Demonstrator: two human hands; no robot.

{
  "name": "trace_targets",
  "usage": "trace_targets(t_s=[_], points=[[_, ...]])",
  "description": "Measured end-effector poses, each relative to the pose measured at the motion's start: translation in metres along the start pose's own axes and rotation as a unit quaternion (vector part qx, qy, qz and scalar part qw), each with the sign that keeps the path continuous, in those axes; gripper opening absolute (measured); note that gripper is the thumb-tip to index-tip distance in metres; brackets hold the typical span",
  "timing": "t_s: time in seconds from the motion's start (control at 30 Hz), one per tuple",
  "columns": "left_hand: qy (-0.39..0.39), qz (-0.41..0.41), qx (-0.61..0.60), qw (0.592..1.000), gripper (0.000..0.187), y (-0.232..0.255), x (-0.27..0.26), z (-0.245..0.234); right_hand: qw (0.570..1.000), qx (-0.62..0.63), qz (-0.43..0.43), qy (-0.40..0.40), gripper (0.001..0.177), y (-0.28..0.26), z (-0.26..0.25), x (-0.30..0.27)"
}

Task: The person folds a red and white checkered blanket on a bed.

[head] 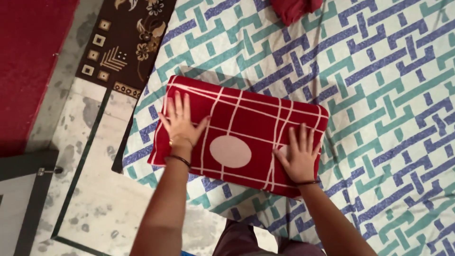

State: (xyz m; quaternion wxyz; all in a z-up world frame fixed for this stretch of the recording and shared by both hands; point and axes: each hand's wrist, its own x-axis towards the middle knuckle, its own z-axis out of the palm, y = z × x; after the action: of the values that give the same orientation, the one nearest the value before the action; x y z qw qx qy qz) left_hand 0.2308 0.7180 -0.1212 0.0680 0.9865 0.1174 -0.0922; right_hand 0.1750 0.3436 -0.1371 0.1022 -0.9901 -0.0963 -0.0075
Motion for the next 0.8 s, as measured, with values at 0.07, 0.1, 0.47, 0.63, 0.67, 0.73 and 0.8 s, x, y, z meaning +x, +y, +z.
trace_targets(t_s=[0.07, 0.1, 0.47, 0.63, 0.67, 0.73, 0.8], points=[[-0.016, -0.056, -0.034, 0.998, 0.108, -0.016, 0.000, -0.013, 0.997, 0.066, 0.015, 0.044, 0.088, 0.014, -0.002, -0.002], [-0.030, -0.109, -0.068, 0.991, 0.116, -0.024, 0.004, -0.020, 0.987, 0.132, 0.031, 0.090, 0.093, 0.022, -0.003, 0.000], [-0.335, -0.241, -0.478, 0.775, 0.098, -0.128, 0.021, 0.038, 0.721, 0.615, 0.306, -0.098, 0.082, 0.102, 0.037, 0.003], [-0.427, -0.316, -0.458, 0.713, 0.102, -0.150, 0.025, 0.059, 0.713, 0.622, 0.302, -0.118, 0.083, 0.098, 0.027, 0.004], [-0.419, -0.317, -0.487, 0.698, 0.102, -0.151, 0.025, 0.059, 0.692, 0.631, 0.325, -0.131, 0.088, 0.096, 0.022, 0.006], [-0.411, -0.315, -0.514, 0.684, 0.103, -0.139, 0.018, 0.043, 0.670, 0.640, 0.348, -0.143, 0.092, 0.100, 0.019, 0.006], [-0.371, -0.351, -0.536, 0.672, 0.093, -0.115, 0.006, 0.009, 0.639, 0.621, 0.405, -0.205, 0.096, 0.111, 0.023, 0.004]])
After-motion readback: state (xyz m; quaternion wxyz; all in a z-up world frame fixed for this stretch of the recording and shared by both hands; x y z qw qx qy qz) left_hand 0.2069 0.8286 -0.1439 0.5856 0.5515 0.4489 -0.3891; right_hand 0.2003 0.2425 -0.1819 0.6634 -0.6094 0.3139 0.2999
